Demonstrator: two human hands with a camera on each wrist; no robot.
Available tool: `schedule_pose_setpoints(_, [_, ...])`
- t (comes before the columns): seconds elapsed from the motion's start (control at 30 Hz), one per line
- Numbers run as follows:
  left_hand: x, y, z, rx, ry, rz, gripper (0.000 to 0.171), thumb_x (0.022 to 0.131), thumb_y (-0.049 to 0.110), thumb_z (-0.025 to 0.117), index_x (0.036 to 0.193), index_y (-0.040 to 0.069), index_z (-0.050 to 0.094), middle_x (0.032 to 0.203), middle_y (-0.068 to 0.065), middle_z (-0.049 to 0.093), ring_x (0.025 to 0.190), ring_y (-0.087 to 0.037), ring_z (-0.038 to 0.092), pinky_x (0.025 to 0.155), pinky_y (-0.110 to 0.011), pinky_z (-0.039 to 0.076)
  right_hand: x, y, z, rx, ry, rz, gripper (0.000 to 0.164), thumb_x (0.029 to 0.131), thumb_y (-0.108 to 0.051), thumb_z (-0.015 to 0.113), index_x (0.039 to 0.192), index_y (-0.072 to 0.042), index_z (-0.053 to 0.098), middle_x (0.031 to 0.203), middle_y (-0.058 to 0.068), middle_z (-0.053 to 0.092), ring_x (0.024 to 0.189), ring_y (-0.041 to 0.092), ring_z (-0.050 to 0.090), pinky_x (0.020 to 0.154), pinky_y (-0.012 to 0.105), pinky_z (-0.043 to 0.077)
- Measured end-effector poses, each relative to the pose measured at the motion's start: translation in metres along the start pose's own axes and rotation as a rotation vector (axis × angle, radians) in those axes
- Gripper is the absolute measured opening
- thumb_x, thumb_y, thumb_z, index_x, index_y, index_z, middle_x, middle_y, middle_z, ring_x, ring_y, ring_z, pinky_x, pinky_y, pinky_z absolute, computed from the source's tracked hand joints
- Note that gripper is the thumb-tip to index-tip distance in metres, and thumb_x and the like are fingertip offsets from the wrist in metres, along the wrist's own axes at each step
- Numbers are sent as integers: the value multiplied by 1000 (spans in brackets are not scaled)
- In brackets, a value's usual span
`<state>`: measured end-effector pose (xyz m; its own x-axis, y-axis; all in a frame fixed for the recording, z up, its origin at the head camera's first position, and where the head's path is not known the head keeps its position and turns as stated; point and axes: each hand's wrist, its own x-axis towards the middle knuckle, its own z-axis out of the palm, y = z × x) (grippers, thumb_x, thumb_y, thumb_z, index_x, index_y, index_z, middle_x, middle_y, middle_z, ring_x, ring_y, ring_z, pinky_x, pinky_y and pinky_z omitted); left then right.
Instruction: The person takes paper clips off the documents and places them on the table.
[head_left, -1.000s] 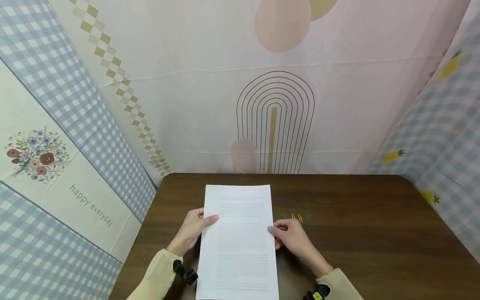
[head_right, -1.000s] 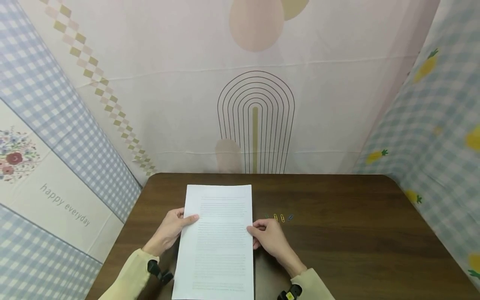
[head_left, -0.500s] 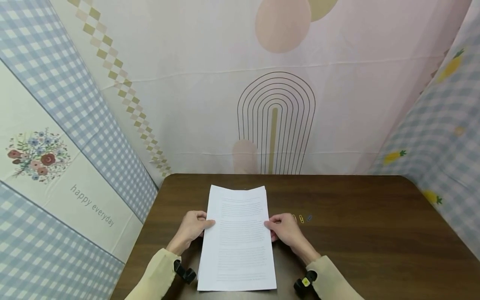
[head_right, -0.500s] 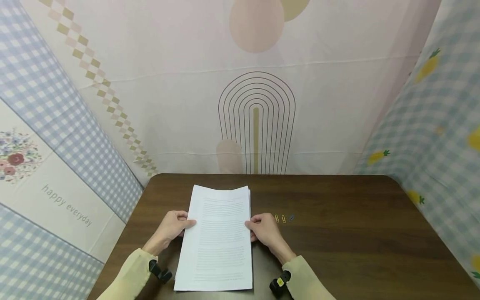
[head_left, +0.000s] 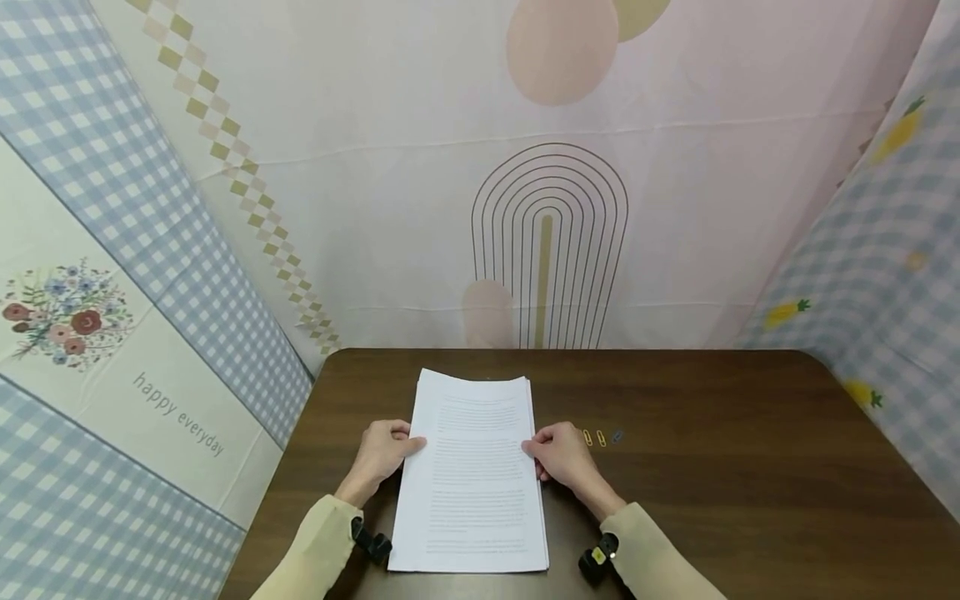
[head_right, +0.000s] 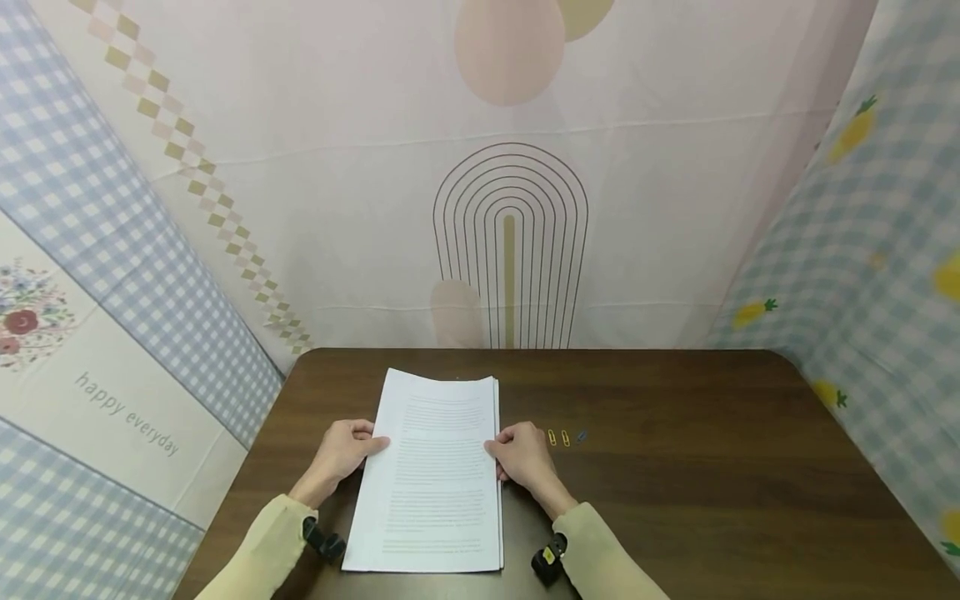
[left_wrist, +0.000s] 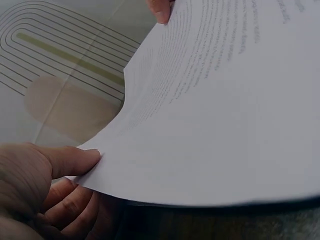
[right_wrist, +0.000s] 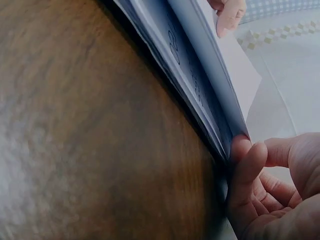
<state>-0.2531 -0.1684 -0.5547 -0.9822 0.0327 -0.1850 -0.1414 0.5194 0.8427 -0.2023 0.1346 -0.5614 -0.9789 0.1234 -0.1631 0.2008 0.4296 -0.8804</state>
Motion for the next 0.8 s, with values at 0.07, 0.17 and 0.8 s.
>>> schedule_pose_setpoints(0.07, [1,-1,0,12,8,5,18,97,14,81,107,-1,77,91,-10,77,77,-16,67,66,-27,53,1,0,0,-8,4,1,19,99,-9,74,81,-2,75,56,1,61,45,8,54,45,19,47])
schedule_pose_setpoints(0.17, [2,-2,0,25,22,10,18,96,16,82,106,1,78,92,-9,77,77,-16,68,66,-27,53,1,1,1,-12,10,8,18,99,-9,74,82,-2,76,57,2,61,45,8,55,45,20,48])
schedule_pose_setpoints(0.8, [4,-9,3,103,159,84,18,94,20,86,100,3,83,83,-7,80,66,-12,69,61,-26,55,6,7,3,-43,25,2,19,100,-12,74,84,-2,76,58,3,64,45,9,58,44,21,52])
